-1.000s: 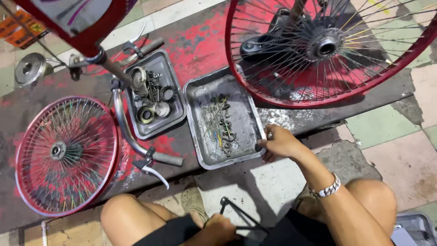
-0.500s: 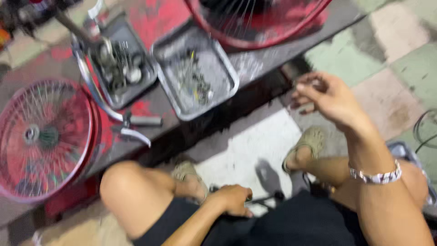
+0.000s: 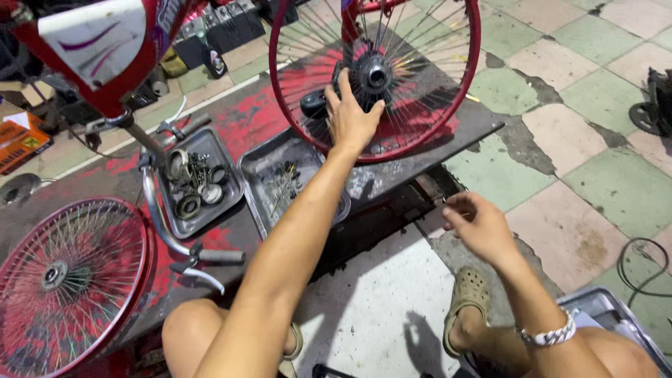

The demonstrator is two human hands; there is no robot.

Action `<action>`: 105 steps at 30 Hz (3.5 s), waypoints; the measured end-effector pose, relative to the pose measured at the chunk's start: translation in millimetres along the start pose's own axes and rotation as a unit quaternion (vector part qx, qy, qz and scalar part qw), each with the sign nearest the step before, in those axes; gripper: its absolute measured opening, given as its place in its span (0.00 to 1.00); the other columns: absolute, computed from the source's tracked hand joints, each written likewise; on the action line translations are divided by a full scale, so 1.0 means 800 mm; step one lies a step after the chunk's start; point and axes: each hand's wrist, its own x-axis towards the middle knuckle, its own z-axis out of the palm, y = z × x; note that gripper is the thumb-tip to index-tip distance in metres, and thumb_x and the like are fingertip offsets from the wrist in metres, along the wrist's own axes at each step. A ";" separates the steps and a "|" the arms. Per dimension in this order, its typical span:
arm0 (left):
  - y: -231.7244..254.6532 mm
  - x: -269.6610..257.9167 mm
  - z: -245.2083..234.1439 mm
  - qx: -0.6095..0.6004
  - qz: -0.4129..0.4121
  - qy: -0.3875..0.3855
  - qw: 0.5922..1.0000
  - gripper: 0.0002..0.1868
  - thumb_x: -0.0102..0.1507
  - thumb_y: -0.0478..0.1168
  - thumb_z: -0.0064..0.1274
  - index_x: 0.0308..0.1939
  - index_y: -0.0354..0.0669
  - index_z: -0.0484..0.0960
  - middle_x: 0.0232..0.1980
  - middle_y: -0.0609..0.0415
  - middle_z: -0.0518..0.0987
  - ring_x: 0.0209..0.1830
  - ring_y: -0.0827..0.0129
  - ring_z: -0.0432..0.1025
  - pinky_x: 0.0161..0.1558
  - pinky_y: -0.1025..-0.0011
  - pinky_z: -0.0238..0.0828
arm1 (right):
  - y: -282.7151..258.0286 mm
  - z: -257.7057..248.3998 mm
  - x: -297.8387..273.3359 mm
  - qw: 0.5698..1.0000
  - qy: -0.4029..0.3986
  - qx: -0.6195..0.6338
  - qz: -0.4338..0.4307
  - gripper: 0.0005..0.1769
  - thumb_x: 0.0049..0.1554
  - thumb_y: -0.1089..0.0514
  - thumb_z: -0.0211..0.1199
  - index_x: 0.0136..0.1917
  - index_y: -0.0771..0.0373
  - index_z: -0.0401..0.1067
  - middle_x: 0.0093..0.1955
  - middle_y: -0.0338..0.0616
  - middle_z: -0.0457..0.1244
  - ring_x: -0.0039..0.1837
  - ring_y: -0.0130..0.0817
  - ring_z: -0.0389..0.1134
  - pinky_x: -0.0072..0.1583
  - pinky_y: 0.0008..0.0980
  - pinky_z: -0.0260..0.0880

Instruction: The person manipulates bicycle spokes and a red rim by hand, using pliers and a screwdriver to insert and adjust spokes into the rim and hub.

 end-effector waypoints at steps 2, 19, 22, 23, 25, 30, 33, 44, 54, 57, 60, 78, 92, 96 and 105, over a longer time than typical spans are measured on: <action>0.022 0.007 0.013 0.046 -0.098 -0.017 0.994 0.61 0.50 0.57 0.72 0.77 0.55 0.47 0.72 0.27 0.52 0.65 0.31 0.63 0.60 0.45 0.64 | -0.002 0.002 -0.002 0.979 0.050 -0.179 -0.078 0.17 0.56 0.58 0.66 0.57 0.68 0.73 0.48 0.51 0.72 0.50 0.37 0.75 0.53 0.35 0.74; 0.002 0.034 0.068 -0.132 -0.125 0.101 0.978 0.65 0.41 0.41 0.77 0.77 0.52 0.52 0.66 0.29 0.58 0.64 0.39 0.65 0.65 0.56 0.66 | -0.021 -0.033 0.043 0.988 0.130 0.083 -0.026 0.19 0.58 0.59 0.64 0.61 0.68 0.70 0.52 0.49 0.71 0.51 0.32 0.73 0.47 0.31 0.75; -0.012 0.035 0.054 -0.148 -0.067 0.098 0.982 0.64 0.42 0.41 0.78 0.77 0.52 0.55 0.64 0.34 0.64 0.64 0.42 0.65 0.66 0.56 0.65 | -0.005 -0.041 0.048 0.978 0.149 0.142 -0.034 0.20 0.59 0.58 0.64 0.63 0.67 0.68 0.53 0.48 0.69 0.51 0.32 0.73 0.46 0.29 0.75; -0.009 0.036 0.054 -0.161 -0.043 0.097 0.981 0.63 0.43 0.40 0.79 0.76 0.52 0.56 0.64 0.35 0.65 0.64 0.43 0.65 0.66 0.55 0.64 | 0.000 -0.047 0.049 0.974 0.162 0.151 -0.037 0.20 0.60 0.58 0.64 0.63 0.67 0.67 0.54 0.47 0.69 0.52 0.31 0.73 0.46 0.28 0.74; -0.001 0.029 0.051 -0.182 -0.056 0.054 0.980 0.63 0.41 0.39 0.78 0.76 0.53 0.56 0.61 0.40 0.66 0.60 0.50 0.68 0.62 0.59 0.68 | 0.006 -0.057 0.052 0.961 0.190 0.199 -0.028 0.23 0.59 0.58 0.63 0.65 0.66 0.65 0.56 0.47 0.67 0.54 0.32 0.71 0.49 0.31 0.75; 0.040 -0.023 0.055 -0.270 -0.037 -0.073 0.959 0.65 0.39 0.38 0.79 0.77 0.51 0.57 0.46 0.52 0.68 0.44 0.65 0.66 0.47 0.69 0.69 | -0.008 -0.090 0.045 0.925 0.244 0.242 -0.162 0.28 0.65 0.57 0.64 0.75 0.62 0.61 0.66 0.46 0.59 0.65 0.32 0.61 0.65 0.31 0.64; 0.075 -0.065 0.060 -0.428 -0.056 -0.179 0.884 0.64 0.40 0.35 0.76 0.77 0.48 0.57 0.41 0.57 0.68 0.39 0.72 0.66 0.41 0.74 0.69 | -0.046 -0.130 -0.023 0.906 0.241 0.198 -0.286 0.26 0.70 0.62 0.61 0.78 0.63 0.60 0.72 0.49 0.60 0.72 0.35 0.60 0.77 0.32 0.61; 0.013 -0.322 0.022 -0.499 -0.163 -0.377 0.763 0.49 0.51 0.30 0.70 0.75 0.41 0.65 0.48 0.60 0.70 0.50 0.75 0.69 0.54 0.74 0.74 | -0.079 -0.101 -0.174 0.947 0.073 0.287 -0.121 0.43 0.43 0.72 0.57 0.74 0.71 0.62 0.70 0.56 0.64 0.76 0.52 0.65 0.77 0.52 0.65; -0.114 -0.344 -0.079 0.013 -0.016 -0.641 0.767 0.34 0.55 0.48 0.68 0.62 0.40 0.77 0.57 0.41 0.81 0.57 0.53 0.76 0.58 0.62 0.71 | 0.053 0.091 -0.136 0.971 0.150 0.181 0.043 0.31 0.48 0.73 0.59 0.67 0.71 0.70 0.57 0.45 0.68 0.55 0.30 0.69 0.56 0.29 0.71; -0.101 -0.297 -0.139 0.017 0.054 -0.672 0.738 0.29 0.56 0.47 0.64 0.58 0.40 0.80 0.53 0.42 0.83 0.54 0.51 0.77 0.55 0.61 0.73 | 0.082 0.135 -0.128 0.971 0.151 0.170 0.078 0.33 0.49 0.73 0.60 0.69 0.70 0.66 0.55 0.44 0.68 0.52 0.29 0.69 0.54 0.28 0.70; -0.111 -0.223 -0.196 -0.029 0.055 -0.609 0.790 0.20 0.57 0.45 0.62 0.50 0.39 0.85 0.48 0.43 0.85 0.48 0.53 0.80 0.51 0.61 0.75 | 0.099 0.159 -0.119 0.971 0.130 0.167 0.113 0.35 0.49 0.72 0.59 0.71 0.68 0.63 0.54 0.44 0.68 0.50 0.29 0.70 0.51 0.28 0.70; -0.230 -0.145 -0.185 0.158 -0.180 -0.238 0.941 0.08 0.52 0.40 0.66 0.31 0.42 0.88 0.31 0.44 0.84 0.35 0.52 0.81 0.44 0.59 0.77 | 0.089 0.157 -0.069 0.959 0.093 0.215 0.158 0.26 0.56 0.66 0.62 0.67 0.67 0.66 0.58 0.45 0.67 0.56 0.30 0.68 0.58 0.30 0.69; -0.171 -0.128 -0.214 0.003 -0.128 -0.091 0.988 0.08 0.58 0.38 0.63 0.36 0.36 0.85 0.31 0.55 0.83 0.30 0.75 0.75 0.35 0.75 0.72 | 0.097 0.130 -0.077 0.935 0.099 0.281 0.191 0.17 0.63 0.59 0.60 0.63 0.68 0.69 0.52 0.42 0.66 0.51 0.27 0.65 0.53 0.28 0.67; -0.080 -0.188 -0.243 -0.115 -0.075 -0.135 0.981 0.06 0.67 0.34 0.61 0.44 0.35 0.80 0.36 0.56 0.81 0.33 0.77 0.73 0.35 0.78 0.69 | 0.100 0.125 -0.081 0.934 0.098 0.292 0.180 0.15 0.62 0.57 0.59 0.61 0.65 0.70 0.54 0.40 0.68 0.52 0.24 0.67 0.55 0.25 0.68; -0.112 -0.416 -0.045 -0.361 -0.371 -0.209 0.830 0.10 0.70 0.34 0.49 0.53 0.31 0.73 0.46 0.41 0.84 0.44 0.61 0.82 0.42 0.68 0.82 | 0.111 0.098 -0.083 0.942 0.110 0.259 0.182 0.17 0.64 0.55 0.55 0.62 0.66 0.69 0.57 0.44 0.69 0.54 0.29 0.67 0.55 0.30 0.67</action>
